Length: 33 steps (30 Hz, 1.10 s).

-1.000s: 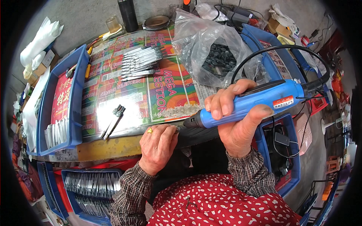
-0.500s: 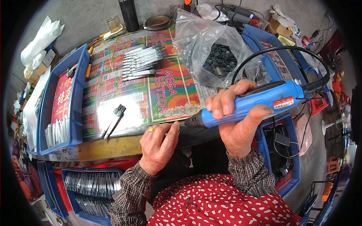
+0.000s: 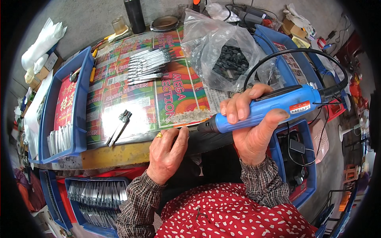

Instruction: The person adjusts an electric screwdriver, then picks up small components and fastens them using the electric screwdriver.

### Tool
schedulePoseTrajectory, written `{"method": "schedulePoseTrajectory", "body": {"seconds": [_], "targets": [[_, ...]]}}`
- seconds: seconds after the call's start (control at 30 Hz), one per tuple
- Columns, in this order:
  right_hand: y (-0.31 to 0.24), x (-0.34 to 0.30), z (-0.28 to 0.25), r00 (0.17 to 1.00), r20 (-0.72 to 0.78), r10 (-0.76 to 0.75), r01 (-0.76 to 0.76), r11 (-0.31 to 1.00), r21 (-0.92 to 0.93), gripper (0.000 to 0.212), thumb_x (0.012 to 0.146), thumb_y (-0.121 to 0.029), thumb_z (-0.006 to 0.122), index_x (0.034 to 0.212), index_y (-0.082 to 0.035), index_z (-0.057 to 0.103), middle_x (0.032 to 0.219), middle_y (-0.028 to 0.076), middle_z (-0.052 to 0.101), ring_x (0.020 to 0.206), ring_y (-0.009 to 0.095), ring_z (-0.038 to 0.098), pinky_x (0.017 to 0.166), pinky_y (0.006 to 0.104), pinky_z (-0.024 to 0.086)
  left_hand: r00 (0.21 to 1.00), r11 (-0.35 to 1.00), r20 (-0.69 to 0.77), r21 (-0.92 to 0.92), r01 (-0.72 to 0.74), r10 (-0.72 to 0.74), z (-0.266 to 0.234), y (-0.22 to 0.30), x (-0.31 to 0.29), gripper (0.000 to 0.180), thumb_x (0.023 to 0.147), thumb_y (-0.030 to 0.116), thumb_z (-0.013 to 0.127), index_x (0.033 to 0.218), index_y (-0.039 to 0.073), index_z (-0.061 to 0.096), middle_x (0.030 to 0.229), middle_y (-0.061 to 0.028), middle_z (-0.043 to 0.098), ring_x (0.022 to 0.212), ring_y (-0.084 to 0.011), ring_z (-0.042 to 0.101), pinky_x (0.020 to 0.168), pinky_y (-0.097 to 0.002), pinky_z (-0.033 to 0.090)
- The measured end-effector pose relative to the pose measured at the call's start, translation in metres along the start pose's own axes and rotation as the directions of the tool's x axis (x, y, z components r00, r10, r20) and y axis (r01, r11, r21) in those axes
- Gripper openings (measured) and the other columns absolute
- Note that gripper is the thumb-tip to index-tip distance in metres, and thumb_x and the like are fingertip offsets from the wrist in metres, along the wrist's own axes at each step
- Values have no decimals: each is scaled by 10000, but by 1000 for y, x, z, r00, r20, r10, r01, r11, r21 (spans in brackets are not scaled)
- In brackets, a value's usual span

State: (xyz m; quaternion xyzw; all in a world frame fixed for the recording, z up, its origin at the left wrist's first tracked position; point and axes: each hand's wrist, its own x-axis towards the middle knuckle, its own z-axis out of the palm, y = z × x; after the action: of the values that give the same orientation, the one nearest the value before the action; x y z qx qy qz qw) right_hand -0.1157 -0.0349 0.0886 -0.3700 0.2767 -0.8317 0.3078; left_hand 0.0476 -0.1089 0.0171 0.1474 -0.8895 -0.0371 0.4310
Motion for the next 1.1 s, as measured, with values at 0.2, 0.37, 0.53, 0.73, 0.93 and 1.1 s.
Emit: {"method": "schedulePoseTrajectory", "body": {"seconds": [0.2,0.37,0.53,0.73,0.93,1.1], "targets": [[-1,0,-2,1000,3,-4,4,1000,13,645,677,-700,558,953,-126,452,642,-28,453,593,116,476,679,327,407,1000,1000,-6,-9,-5,5,-1,0,0,341,687,-34,689,1012,-8,590,850,-97,540,694,-221,563,579,-313,457],[-2,0,-7,1000,-7,8,-7,998,57,638,655,-592,705,966,-96,452,652,29,504,616,157,507,683,352,416,999,1000,-36,-1,-24,24,-1,0,0,328,686,-35,691,998,-11,592,814,-89,544,676,-215,564,572,-313,456],[-2,0,-7,1000,7,4,-4,999,50,638,661,-594,701,964,-92,450,650,31,502,613,156,503,682,353,418,998,999,-52,20,28,-27,-2,1,1,288,687,-25,681,968,5,620,767,-76,574,638,-205,565,533,-298,431],[-3,0,-7,1000,7,7,-7,999,45,635,665,-592,698,966,-92,448,654,31,503,616,156,503,677,351,415,999,999,-12,21,32,-31,-3,1,2,272,688,-29,676,952,2,617,767,-79,564,634,-212,559,534,-301,430],[-3,0,-5,1000,8,10,-10,999,42,638,658,-593,703,962,-91,451,656,33,505,614,156,501,673,346,414,998,1000,-50,-15,24,-25,-2,1,1,276,683,-36,671,951,1,613,784,-87,563,654,-214,563,542,-308,431],[-2,0,-8,1000,5,4,-4,999,43,643,654,-596,704,959,-89,453,655,34,509,610,159,501,662,343,416,1000,1000,-2,7,27,-27,-3,2,1,301,682,-32,668,974,2,604,806,-93,563,659,-221,563,547,-316,434]]}}
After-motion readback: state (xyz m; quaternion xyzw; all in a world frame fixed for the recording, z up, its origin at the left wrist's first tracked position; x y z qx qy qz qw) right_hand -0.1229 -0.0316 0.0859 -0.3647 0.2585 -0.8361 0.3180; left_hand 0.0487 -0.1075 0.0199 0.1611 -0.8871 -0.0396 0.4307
